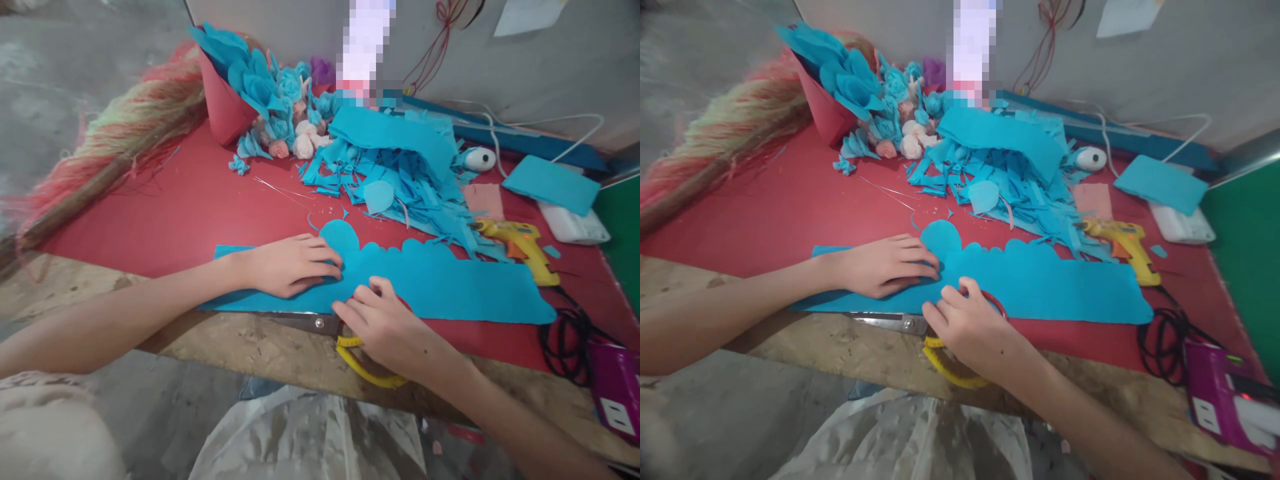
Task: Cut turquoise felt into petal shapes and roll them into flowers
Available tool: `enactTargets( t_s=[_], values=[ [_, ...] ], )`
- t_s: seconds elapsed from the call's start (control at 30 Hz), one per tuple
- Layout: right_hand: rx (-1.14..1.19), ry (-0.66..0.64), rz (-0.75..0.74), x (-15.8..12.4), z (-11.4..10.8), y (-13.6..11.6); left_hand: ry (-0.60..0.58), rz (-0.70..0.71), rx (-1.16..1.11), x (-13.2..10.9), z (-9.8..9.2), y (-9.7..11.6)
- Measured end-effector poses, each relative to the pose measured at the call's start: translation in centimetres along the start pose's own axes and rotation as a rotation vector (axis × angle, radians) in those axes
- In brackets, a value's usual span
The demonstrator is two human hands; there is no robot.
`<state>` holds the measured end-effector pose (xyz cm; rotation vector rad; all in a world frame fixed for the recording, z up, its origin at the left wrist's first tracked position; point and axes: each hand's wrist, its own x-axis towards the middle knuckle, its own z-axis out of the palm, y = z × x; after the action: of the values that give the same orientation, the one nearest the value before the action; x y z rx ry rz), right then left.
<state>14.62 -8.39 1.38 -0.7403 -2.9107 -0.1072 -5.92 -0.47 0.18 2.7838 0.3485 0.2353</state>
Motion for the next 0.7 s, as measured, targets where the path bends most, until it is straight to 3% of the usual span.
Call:
enactTargets(
  t_s=[0.2, 0.47, 0.7],
  values=[
    [0.089, -0.068, 0.011, 0.0, 0.3, 0.0, 0.054, 0.003, -0.109, -0.1, -0.1, -0.2],
    [0.133, -0.134, 0.059, -1.2, -0.4, 0.2, 0.179, -0.005, -0.131, -0.9, -2.4, 0.4],
    [0.075, -0.146, 0.082, -2.5, -0.7, 0.5, 0.105, -0.073, -0.164, -2.7, -2.3, 0.2]
  ],
)
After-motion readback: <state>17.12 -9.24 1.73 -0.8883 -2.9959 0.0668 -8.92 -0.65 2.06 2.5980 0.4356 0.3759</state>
